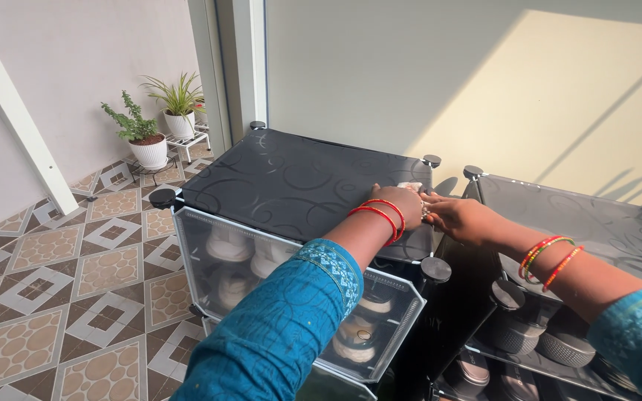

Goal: The person sits on the floor and cleans a beige slip-on shoe with a red cloth, then places it back in a transparent shoe storage unit. The person then wipes the top and sides of the shoe storage units with the cloth.

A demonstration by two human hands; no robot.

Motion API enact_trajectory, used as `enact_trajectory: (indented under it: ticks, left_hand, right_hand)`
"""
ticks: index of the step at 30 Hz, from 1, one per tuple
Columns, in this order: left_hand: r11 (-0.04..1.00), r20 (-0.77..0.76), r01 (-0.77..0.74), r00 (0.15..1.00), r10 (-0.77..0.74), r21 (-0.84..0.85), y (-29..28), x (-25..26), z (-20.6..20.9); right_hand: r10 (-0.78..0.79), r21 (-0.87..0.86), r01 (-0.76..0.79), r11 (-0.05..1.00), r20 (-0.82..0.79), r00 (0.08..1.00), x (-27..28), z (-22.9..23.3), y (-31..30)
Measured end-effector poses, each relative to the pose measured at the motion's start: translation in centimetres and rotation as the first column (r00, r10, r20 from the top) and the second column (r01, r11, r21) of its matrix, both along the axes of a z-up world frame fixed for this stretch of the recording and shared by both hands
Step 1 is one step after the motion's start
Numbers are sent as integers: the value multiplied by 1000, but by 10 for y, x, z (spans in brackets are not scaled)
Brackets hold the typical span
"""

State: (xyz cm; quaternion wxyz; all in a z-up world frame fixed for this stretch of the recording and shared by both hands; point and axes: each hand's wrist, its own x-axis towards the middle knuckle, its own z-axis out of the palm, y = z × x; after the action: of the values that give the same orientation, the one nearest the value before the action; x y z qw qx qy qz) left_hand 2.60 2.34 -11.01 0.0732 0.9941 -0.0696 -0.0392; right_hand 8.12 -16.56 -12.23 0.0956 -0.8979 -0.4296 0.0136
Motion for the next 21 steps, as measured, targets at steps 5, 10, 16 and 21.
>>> enact_trajectory:
  ticks: [5,10,16,21]
  left_hand:
    - [981,132,156,981,-140,-115,9,-23,11]
    - [992,469,129,876,-115,3,64,-2,36]
    - [885,294,-322,929,226,337,221,18,11]
    - [783,-96,-352,883,460,513,296,25,-19]
  right_hand:
    - [-351,-206,328,922,-86,932,-40,69,11]
    - [-146,-499,354,791,407,901,-21,110,96]
    - [311,-18,-312,950,173,935,17,14,260]
    - [140,-343,-165,925,-97,985,28,-47,340]
